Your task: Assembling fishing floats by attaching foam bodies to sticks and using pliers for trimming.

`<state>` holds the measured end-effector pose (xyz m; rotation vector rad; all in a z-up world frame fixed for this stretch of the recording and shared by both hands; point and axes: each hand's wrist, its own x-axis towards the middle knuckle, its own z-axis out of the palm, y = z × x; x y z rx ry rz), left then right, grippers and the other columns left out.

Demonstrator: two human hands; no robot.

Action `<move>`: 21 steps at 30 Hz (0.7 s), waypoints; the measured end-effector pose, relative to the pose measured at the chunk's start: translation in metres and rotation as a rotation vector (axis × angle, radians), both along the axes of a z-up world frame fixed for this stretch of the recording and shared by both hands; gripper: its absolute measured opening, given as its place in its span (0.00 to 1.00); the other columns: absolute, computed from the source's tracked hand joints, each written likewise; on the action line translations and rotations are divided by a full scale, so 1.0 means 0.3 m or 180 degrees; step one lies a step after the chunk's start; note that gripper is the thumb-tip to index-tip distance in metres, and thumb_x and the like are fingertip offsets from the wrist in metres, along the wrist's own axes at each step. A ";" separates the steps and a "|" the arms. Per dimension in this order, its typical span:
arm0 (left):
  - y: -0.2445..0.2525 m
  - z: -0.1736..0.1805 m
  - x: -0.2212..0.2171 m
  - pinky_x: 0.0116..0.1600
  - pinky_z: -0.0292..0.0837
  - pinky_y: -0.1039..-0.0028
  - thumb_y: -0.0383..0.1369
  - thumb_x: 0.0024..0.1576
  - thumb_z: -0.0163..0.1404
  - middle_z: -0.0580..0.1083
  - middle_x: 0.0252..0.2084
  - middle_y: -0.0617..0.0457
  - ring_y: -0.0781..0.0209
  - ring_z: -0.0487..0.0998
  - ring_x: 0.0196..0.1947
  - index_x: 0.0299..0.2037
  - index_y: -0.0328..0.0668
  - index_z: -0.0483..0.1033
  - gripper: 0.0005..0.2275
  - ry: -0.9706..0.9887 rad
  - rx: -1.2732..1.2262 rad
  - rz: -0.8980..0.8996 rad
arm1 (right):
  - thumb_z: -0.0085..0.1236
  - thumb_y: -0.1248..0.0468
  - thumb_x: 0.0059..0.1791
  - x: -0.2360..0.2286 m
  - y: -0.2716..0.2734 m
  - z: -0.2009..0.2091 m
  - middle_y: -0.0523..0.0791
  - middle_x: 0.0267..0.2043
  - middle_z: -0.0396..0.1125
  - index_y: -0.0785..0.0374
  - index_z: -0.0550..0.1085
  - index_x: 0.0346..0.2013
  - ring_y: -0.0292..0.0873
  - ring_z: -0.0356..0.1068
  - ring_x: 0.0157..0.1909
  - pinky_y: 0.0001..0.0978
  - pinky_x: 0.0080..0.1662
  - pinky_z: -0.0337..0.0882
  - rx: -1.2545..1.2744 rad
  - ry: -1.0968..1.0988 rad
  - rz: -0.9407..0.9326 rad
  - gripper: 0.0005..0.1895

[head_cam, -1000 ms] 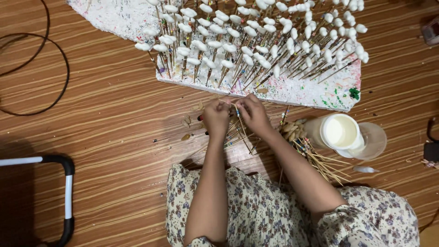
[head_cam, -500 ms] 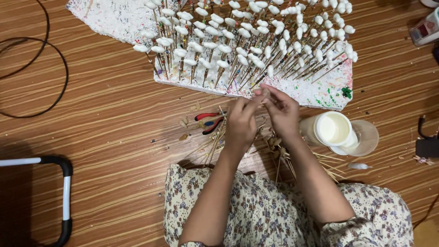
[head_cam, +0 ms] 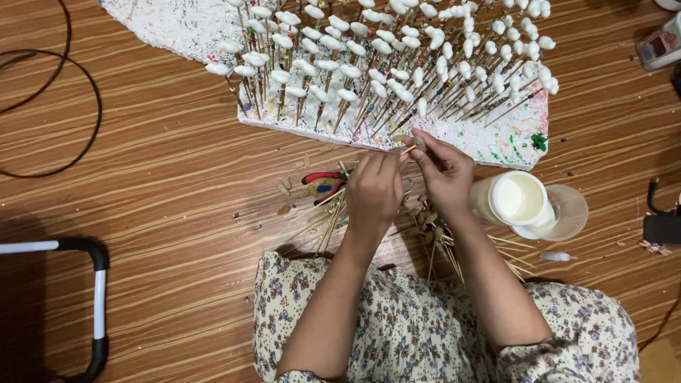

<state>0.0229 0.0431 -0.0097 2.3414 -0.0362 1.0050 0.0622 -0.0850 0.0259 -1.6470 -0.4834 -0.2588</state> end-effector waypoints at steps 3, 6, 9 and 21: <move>0.003 0.036 -0.010 0.35 0.73 0.70 0.33 0.63 0.51 0.73 0.27 0.53 0.57 0.77 0.30 0.43 0.40 0.81 0.07 0.0056 0.0148 0.0092 | 0.60 0.83 0.48 0.001 -0.003 -0.009 0.62 0.47 0.74 0.75 0.76 0.53 0.58 0.76 0.49 0.46 0.50 0.78 -0.0220 -0.0203 -0.0017 0.18; 0.004 0.032 -0.014 0.36 0.73 0.71 0.32 0.60 0.52 0.73 0.29 0.54 0.56 0.78 0.33 0.43 0.42 0.80 0.06 0.0191 0.0420 0.0265 | 0.64 0.80 0.47 0.003 0.002 -0.033 0.57 0.42 0.76 0.72 0.79 0.52 0.58 0.77 0.46 0.44 0.46 0.78 -0.0689 -0.0609 -0.0140 0.18; -0.010 -0.100 -0.015 0.35 0.76 0.62 0.27 0.51 0.54 0.76 0.29 0.47 0.46 0.80 0.32 0.42 0.38 0.81 0.09 0.0720 -0.0258 0.0103 | 0.66 0.80 0.47 0.008 0.010 -0.060 0.57 0.40 0.77 0.72 0.81 0.46 0.58 0.78 0.43 0.45 0.44 0.78 -0.0895 -0.0830 -0.0103 0.13; 0.058 0.055 0.012 0.15 0.51 0.88 0.28 0.62 0.49 0.68 0.17 0.57 0.79 0.60 0.10 0.37 0.34 0.81 0.07 0.2300 -0.4332 -0.1671 | 0.58 0.82 0.47 0.021 -0.077 -0.050 0.56 0.45 0.77 0.71 0.80 0.48 0.61 0.77 0.46 0.48 0.47 0.75 -0.1387 -0.0543 0.0220 0.16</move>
